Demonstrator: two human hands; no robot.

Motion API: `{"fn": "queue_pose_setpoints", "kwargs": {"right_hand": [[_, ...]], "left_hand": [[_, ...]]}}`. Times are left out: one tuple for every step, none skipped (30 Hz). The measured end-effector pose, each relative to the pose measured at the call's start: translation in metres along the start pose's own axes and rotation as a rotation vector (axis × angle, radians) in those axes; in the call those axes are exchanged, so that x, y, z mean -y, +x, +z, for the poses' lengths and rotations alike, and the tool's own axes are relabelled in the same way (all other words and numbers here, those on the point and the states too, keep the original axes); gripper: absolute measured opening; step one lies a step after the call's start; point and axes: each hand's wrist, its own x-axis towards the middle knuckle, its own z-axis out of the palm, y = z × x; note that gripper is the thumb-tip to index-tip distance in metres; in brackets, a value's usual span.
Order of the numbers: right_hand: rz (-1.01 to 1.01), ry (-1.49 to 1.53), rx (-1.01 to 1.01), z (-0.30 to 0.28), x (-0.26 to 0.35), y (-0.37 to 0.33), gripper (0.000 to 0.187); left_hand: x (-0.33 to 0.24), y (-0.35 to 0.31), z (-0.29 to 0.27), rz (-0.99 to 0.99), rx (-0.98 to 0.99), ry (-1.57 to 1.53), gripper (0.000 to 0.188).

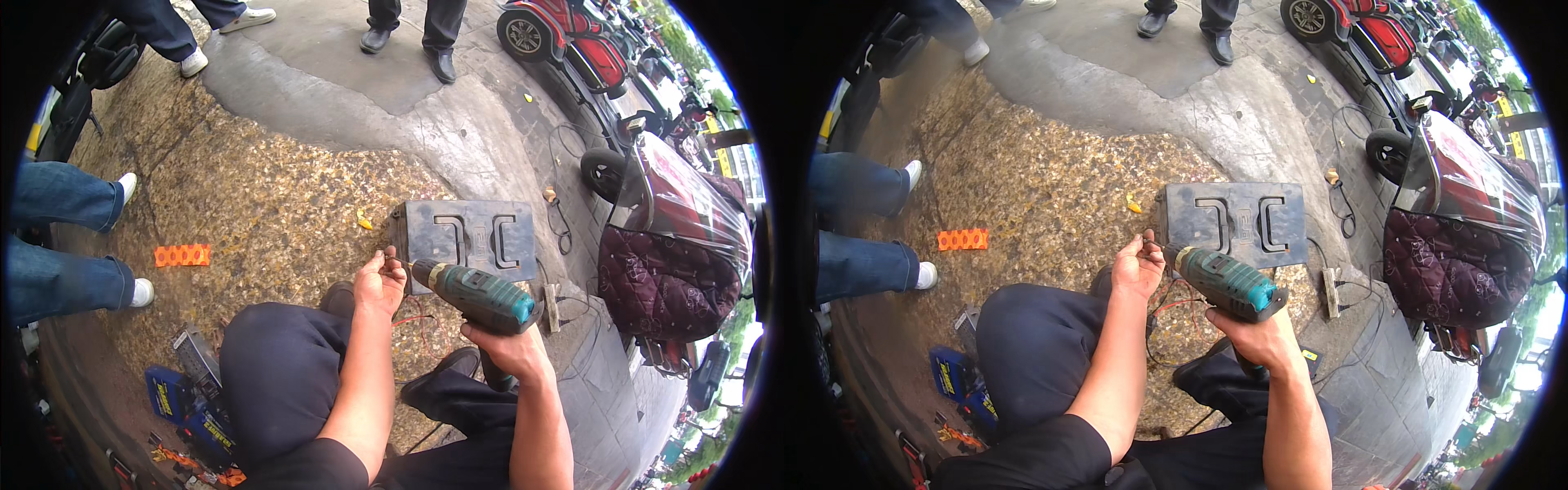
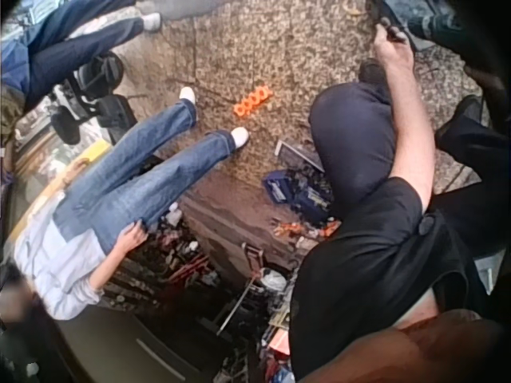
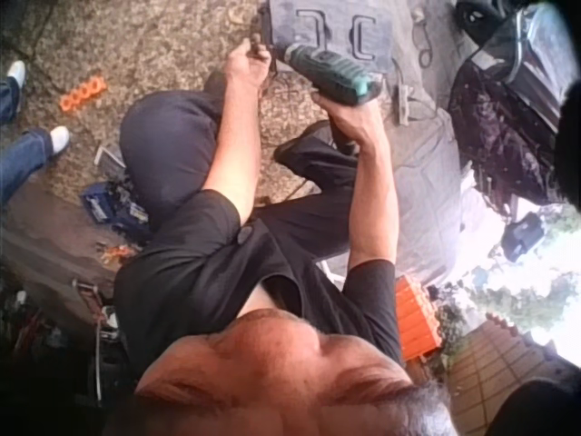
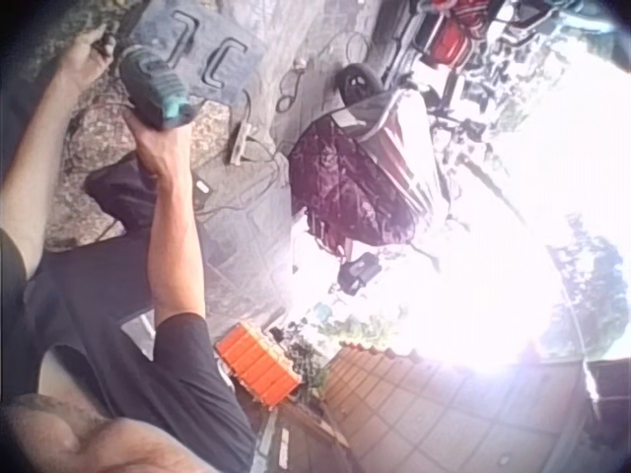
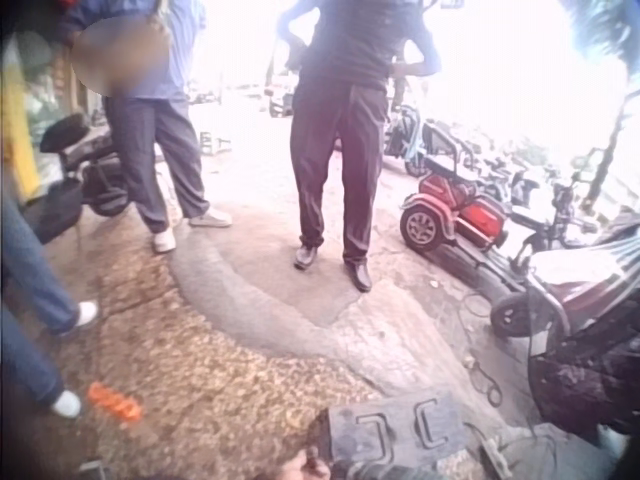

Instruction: The person uses a power drill to secure wires to a battery pack and then fastens a plastic cover over the assembly. The person works on the ground in an outdoor area with several electric scooters nearby.

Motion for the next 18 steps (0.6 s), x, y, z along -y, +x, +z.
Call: {"fn": "queue_pose_setpoints", "kwargs": {"right_hand": [[-0.005,0.004,-0.003,-0.001,0.0,0.0,0.039],[-0.007,0.004,0.0,-0.001,0.0,-0.001,0.039],[-0.012,0.0,0.003,-0.001,0.0,-0.001,0.039],[-0.006,0.01,0.0,-0.001,0.0,-0.002,0.039],[-0.004,0.015,-0.004,-0.001,-0.001,-0.002,0.038],[0.002,0.013,-0.004,-0.001,-0.001,-0.002,0.038],[-0.005,-0.001,-0.01,-0.001,-0.001,-0.002,0.037],[-0.008,-0.021,-0.01,-0.001,-0.001,-0.002,0.035],[-0.017,-0.051,-0.01,-0.001,-0.002,-0.002,0.034],[-0.054,-0.113,-0.006,-0.001,-0.002,-0.001,0.034],[-0.097,-0.185,-0.005,-0.001,-0.001,0.0,0.035],[-0.118,-0.247,0.005,-0.001,-0.001,0.002,0.036],[-0.098,-0.312,0.017,-0.002,0.001,0.003,0.036],[-0.06,-0.368,0.037,-0.003,0.003,0.005,0.036],[-0.022,-0.424,0.055,-0.004,0.005,0.008,0.035],[-0.019,-0.438,0.028,-0.003,0.007,0.01,0.035],[-0.015,-0.453,0.0,0.0,0.01,0.013,0.035],[0.007,-0.484,-0.026,0.003,0.014,0.015,0.036]], "left_hand": [[0.001,0.0,0.0,-0.011,-0.004,0.004,0.018],[0.001,0.0,0.0,-0.015,0.008,0.013,0.017],[0.0,-0.001,0.0,-0.007,-0.004,0.034,0.017],[0.0,-0.002,0.001,-0.02,0.019,0.032,0.017],[-0.001,-0.002,0.001,-0.021,0.019,0.041,0.016],[-0.001,-0.003,0.003,-0.018,0.001,0.062,0.016],[-0.001,-0.004,0.004,-0.026,0.006,0.065,0.015],[-0.001,-0.005,0.006,-0.029,-0.009,0.08,0.015],[-0.001,-0.005,0.009,-0.021,-0.033,0.101,0.014],[0.001,-0.005,0.012,-0.019,-0.056,0.119,0.014],[0.003,-0.004,0.017,-0.008,-0.087,0.144,0.014],[0.007,-0.002,0.022,0.012,-0.123,0.18,0.015],[0.01,-0.001,0.027,0.022,-0.152,0.192,0.015],[0.013,0.002,0.033,0.043,-0.183,0.215,0.015],[0.015,0.006,0.04,0.067,-0.228,0.245,0.015],[0.016,0.01,0.047,0.085,-0.272,0.23,0.017],[0.016,0.013,0.052,0.089,-0.285,0.251,0.017],[0.015,0.017,0.058,0.103,-0.302,0.273,0.018]]}}
